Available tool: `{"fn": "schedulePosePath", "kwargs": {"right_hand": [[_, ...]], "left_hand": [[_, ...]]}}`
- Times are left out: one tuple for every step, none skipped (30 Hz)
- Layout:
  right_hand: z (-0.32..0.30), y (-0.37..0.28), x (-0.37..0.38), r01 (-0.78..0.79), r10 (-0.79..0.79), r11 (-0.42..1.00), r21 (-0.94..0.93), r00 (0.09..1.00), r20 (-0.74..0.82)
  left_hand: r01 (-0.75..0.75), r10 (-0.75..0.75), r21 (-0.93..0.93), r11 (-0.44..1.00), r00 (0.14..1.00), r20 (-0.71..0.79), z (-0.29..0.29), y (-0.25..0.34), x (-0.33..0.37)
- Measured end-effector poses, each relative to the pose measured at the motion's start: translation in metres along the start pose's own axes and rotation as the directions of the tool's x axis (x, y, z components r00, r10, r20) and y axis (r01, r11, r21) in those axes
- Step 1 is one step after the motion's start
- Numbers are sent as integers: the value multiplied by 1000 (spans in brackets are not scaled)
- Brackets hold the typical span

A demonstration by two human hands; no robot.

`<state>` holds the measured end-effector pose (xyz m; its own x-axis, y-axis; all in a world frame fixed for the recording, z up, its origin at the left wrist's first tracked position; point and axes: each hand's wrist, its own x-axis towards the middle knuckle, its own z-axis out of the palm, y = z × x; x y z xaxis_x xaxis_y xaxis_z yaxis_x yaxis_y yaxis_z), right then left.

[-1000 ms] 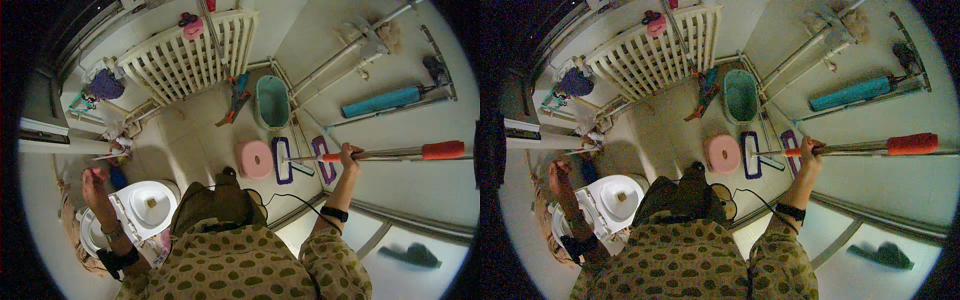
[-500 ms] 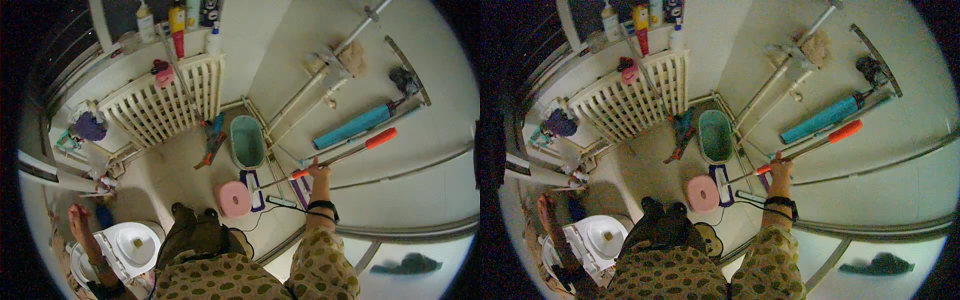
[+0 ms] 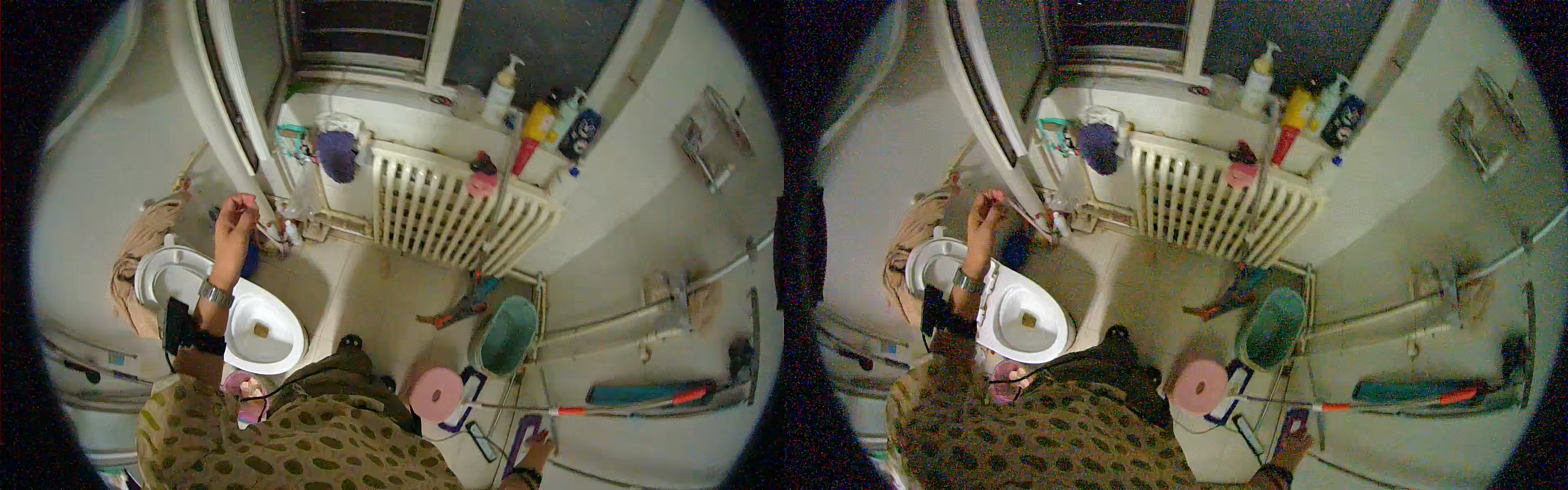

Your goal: The person is mopping the floor of various rooms including a balcony and a bathroom.

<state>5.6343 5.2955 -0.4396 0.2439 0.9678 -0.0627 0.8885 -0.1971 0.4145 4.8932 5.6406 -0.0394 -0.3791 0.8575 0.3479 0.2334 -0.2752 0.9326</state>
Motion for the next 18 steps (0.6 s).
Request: {"fn": "schedulePosePath", "kwargs": {"right_hand": [[-9,-13,4,-11,11,1000,-7,998,58],[-19,-19,4,-29,33,999,-38,995,99],[-26,-22,7,-25,33,998,-63,991,126],[-32,-28,10,-22,32,997,-75,989,145],[-37,-30,14,-18,33,995,-98,987,160],[-41,-35,20,-14,33,994,-111,985,171],[-45,-37,25,-3,28,991,-134,983,183],[-48,-41,32,5,24,989,-145,981,192],[-52,-41,35,11,25,986,-169,978,207],[-55,-41,36,14,28,982,-189,976,218],[-58,-41,40,22,27,977,-211,973,227],[-61,-43,46,30,25,972,-231,972,233],[-65,-44,52,41,18,968,-248,973,232],[-70,-47,58,62,4,961,-271,972,237],[-75,-51,66,77,-8,955,-286,972,237],[-81,-56,74,93,-19,948,-305,971,238],[-87,-48,77,87,0,934,-346,970,243],[-93,-46,79,92,8,913,-396,970,245]], "left_hand": [[-24,29,94,995,998,-56,-19,-3,6],[-37,52,161,986,995,-85,-23,-14,16],[-44,61,161,986,993,-103,-28,-15,26],[-57,96,215,975,980,-175,-33,-15,37],[-64,129,263,963,962,-240,-34,-16,46],[-53,140,334,941,960,-242,-36,-16,55],[-56,147,335,941,956,-253,-44,-25,69],[-38,161,379,925,940,-300,-54,-41,85],[-16,170,413,911,925,-340,-57,-54,99],[38,134,435,899,924,-358,-53,-53,106],[35,139,433,901,921,-363,-55,-55,117],[16,173,498,867,928,-331,-58,-59,130],[-6,209,565,825,932,-295,-63,-63,145],[-4,213,568,823,929,-302,-73,-77,159],[-24,222,534,845,924,-310,-83,-96,174],[-47,230,495,867,920,-316,-89,-105,188],[-51,217,468,882,927,-307,-61,-105,192],[-82,198,377,923,939,-281,-33,-105,190]]}}
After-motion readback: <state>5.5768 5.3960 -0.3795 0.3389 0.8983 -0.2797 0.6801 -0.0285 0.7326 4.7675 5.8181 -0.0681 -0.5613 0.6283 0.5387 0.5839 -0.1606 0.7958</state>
